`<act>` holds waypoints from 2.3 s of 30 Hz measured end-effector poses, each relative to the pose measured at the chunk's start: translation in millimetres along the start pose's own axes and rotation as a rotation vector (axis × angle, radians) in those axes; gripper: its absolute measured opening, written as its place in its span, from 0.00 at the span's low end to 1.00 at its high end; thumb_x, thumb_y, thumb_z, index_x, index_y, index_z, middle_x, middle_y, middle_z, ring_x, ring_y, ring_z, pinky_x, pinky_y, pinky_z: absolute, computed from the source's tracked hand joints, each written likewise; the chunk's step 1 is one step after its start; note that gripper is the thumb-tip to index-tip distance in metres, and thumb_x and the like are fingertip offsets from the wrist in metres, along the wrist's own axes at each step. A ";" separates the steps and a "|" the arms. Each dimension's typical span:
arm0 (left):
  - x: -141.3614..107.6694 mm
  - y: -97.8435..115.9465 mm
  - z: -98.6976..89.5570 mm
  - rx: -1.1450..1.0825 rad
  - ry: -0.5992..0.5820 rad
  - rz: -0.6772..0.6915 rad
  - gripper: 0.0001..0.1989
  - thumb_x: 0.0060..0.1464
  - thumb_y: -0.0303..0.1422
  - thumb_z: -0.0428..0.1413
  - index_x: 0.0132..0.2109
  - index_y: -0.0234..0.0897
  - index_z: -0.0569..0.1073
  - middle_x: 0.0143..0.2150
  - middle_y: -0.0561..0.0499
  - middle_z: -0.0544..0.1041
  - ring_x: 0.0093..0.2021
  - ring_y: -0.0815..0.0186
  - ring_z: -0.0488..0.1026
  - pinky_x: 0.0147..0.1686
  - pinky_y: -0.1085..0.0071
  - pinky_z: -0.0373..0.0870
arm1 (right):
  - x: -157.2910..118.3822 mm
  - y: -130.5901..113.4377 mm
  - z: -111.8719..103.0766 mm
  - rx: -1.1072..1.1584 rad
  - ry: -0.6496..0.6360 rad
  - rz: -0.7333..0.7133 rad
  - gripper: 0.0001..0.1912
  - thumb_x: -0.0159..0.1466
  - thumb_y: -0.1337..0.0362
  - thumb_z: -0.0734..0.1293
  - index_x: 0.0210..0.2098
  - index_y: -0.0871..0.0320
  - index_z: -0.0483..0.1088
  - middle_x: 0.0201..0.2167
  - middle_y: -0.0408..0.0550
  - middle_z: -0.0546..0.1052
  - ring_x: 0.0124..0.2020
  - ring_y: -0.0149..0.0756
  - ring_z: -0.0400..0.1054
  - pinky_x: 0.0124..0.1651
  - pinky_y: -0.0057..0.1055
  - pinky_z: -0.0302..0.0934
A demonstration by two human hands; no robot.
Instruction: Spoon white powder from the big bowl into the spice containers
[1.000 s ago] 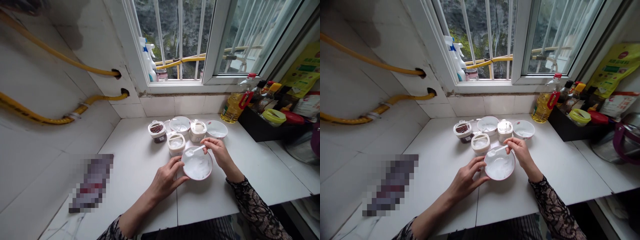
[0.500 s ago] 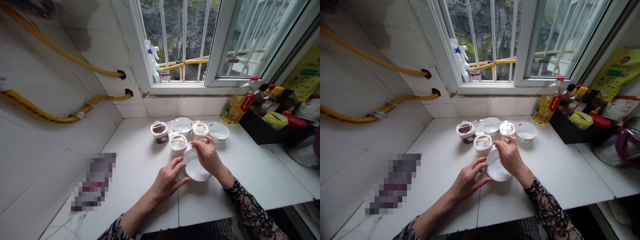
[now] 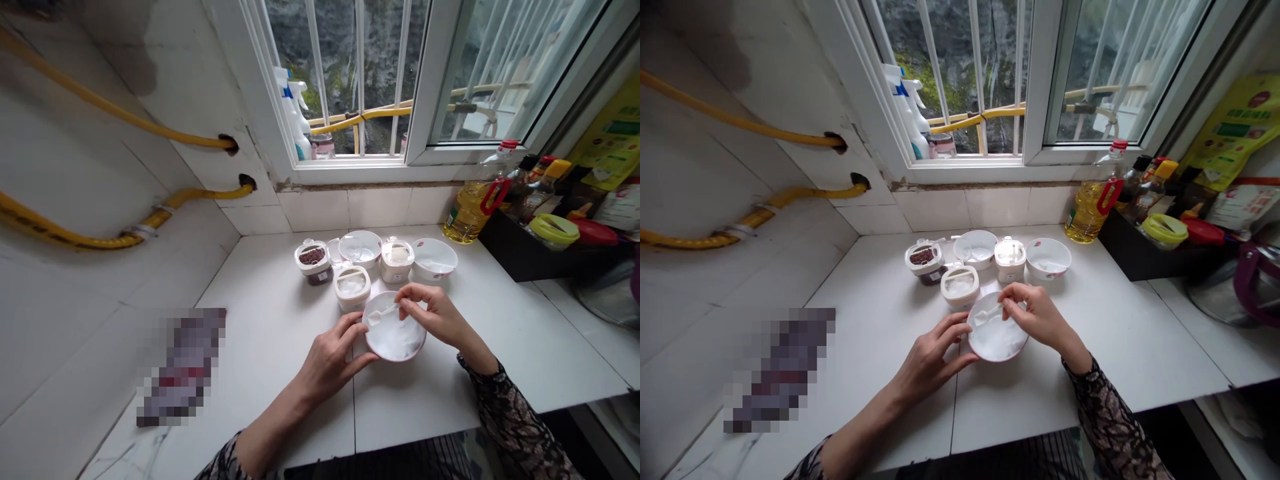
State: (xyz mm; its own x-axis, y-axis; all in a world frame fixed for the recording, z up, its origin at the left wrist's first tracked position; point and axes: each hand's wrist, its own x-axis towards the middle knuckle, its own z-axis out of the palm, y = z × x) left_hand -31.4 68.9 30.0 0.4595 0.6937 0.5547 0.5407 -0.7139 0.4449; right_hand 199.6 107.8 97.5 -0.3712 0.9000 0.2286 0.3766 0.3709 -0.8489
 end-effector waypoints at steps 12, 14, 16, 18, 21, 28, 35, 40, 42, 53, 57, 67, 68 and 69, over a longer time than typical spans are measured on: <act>0.6 1.5 -0.4 0.009 0.005 0.011 0.13 0.61 0.39 0.56 0.49 0.38 0.68 0.53 0.41 0.73 0.46 0.58 0.78 0.38 0.66 0.80 | -2.4 -0.7 15.9 -0.109 0.017 -0.135 0.13 0.67 0.65 0.63 0.26 0.56 0.72 0.27 0.46 0.79 0.34 0.36 0.71 0.42 0.34 0.64; 0.4 1.6 -0.5 0.008 0.004 0.012 0.13 0.62 0.40 0.56 0.49 0.38 0.68 0.53 0.40 0.73 0.47 0.58 0.78 0.38 0.66 0.79 | -1.9 -1.4 16.8 -0.043 0.024 -0.131 0.12 0.68 0.65 0.63 0.29 0.57 0.72 0.28 0.45 0.79 0.33 0.34 0.72 0.40 0.32 0.64; 0.3 1.5 -0.6 0.011 0.004 0.009 0.13 0.62 0.40 0.55 0.49 0.38 0.68 0.53 0.40 0.73 0.48 0.57 0.77 0.37 0.66 0.79 | -1.4 -1.5 18.7 -0.030 -0.022 -0.137 0.11 0.68 0.65 0.62 0.30 0.57 0.73 0.27 0.44 0.79 0.31 0.33 0.72 0.40 0.31 0.64; 0.2 1.3 -0.5 0.016 0.006 0.006 0.13 0.62 0.40 0.55 0.49 0.38 0.68 0.52 0.40 0.73 0.48 0.57 0.77 0.37 0.66 0.79 | -1.1 -1.0 19.9 -0.089 -0.048 -0.154 0.12 0.68 0.67 0.62 0.28 0.57 0.72 0.26 0.44 0.78 0.31 0.33 0.72 0.41 0.31 0.64; 0.3 1.1 -0.1 0.011 0.001 0.006 0.13 0.62 0.40 0.55 0.49 0.39 0.68 0.53 0.41 0.73 0.49 0.57 0.77 0.38 0.66 0.79 | -1.1 -1.0 19.0 -0.143 0.027 -0.159 0.13 0.68 0.67 0.62 0.27 0.57 0.71 0.27 0.45 0.79 0.33 0.35 0.72 0.42 0.33 0.64; -0.7 0.4 0.8 0.011 0.009 0.004 0.13 0.62 0.40 0.55 0.49 0.39 0.68 0.52 0.41 0.73 0.49 0.57 0.77 0.38 0.65 0.80 | -0.5 2.3 20.0 -0.153 -0.043 -0.196 0.12 0.68 0.67 0.61 0.29 0.56 0.70 0.25 0.44 0.78 0.33 0.35 0.71 0.43 0.35 0.63; -0.3 0.8 0.4 0.020 0.005 0.005 0.13 0.62 0.41 0.55 0.49 0.38 0.68 0.52 0.41 0.73 0.48 0.58 0.77 0.37 0.66 0.80 | 1.3 14.6 12.9 -0.393 0.058 -0.366 0.11 0.67 0.75 0.57 0.38 0.58 0.69 0.26 0.43 0.76 0.28 0.34 0.68 0.53 0.42 0.58; 0.7 1.7 -0.2 0.027 0.010 0.015 0.13 0.63 0.41 0.54 0.49 0.38 0.68 0.52 0.40 0.73 0.49 0.57 0.77 0.38 0.66 0.79 | -0.5 19.0 15.9 -0.467 -0.066 -0.418 0.17 0.59 0.80 0.56 0.38 0.57 0.69 0.24 0.41 0.74 0.27 0.33 0.66 0.54 0.43 0.56; 0.6 1.7 -0.2 0.020 -0.001 0.012 0.13 0.62 0.41 0.55 0.49 0.38 0.68 0.52 0.41 0.73 0.49 0.57 0.77 0.38 0.66 0.79 | -1.1 17.7 15.9 -0.437 -0.101 -0.391 0.17 0.59 0.81 0.56 0.37 0.56 0.68 0.24 0.40 0.74 0.26 0.32 0.66 0.54 0.42 0.56; -0.1 0.8 0.3 0.016 0.006 0.003 0.13 0.61 0.39 0.56 0.49 0.39 0.68 0.52 0.41 0.74 0.48 0.58 0.77 0.37 0.66 0.79 | -0.7 8.4 15.1 -0.209 -0.131 -0.166 0.12 0.65 0.72 0.57 0.32 0.55 0.69 0.21 0.41 0.76 0.31 0.36 0.68 0.47 0.37 0.61; 0.3 1.1 0.2 0.012 0.006 0.005 0.13 0.61 0.39 0.56 0.49 0.39 0.68 0.52 0.41 0.74 0.47 0.58 0.78 0.37 0.66 0.79 | 0.1 7.9 12.9 -0.152 -0.029 -0.077 0.12 0.64 0.69 0.58 0.29 0.55 0.70 0.19 0.42 0.76 0.34 0.39 0.69 0.46 0.37 0.61; 0.4 0.6 -0.4 -0.004 0.000 0.002 0.13 0.61 0.40 0.56 0.48 0.39 0.68 0.52 0.41 0.73 0.49 0.57 0.77 0.38 0.65 0.80 | 4.2 11.3 8.7 0.181 0.098 0.171 0.10 0.60 0.62 0.61 0.28 0.58 0.71 0.16 0.41 0.72 0.21 0.32 0.65 0.28 0.29 0.58; 0.2 0.4 -0.2 -0.005 -0.001 0.002 0.13 0.61 0.40 0.56 0.49 0.39 0.68 0.53 0.41 0.73 0.49 0.57 0.77 0.38 0.65 0.80 | 4.7 12.7 8.2 0.226 0.099 0.202 0.10 0.59 0.61 0.61 0.28 0.58 0.71 0.16 0.41 0.72 0.20 0.31 0.64 0.27 0.28 0.58; -0.1 0.1 0.0 -0.005 -0.001 0.004 0.13 0.61 0.40 0.56 0.49 0.39 0.68 0.53 0.41 0.73 0.49 0.57 0.77 0.37 0.65 0.80 | 5.4 14.1 7.6 0.265 0.102 0.224 0.10 0.59 0.60 0.62 0.28 0.58 0.71 0.16 0.41 0.71 0.20 0.31 0.64 0.27 0.28 0.58</act>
State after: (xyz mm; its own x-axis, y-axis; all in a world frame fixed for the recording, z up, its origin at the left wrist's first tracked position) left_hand -31.4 68.8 30.0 0.4625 0.6908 0.5558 0.5352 -0.7173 0.4461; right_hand 196.5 116.2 83.2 -0.2122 0.9755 0.0581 0.2013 0.1018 -0.9742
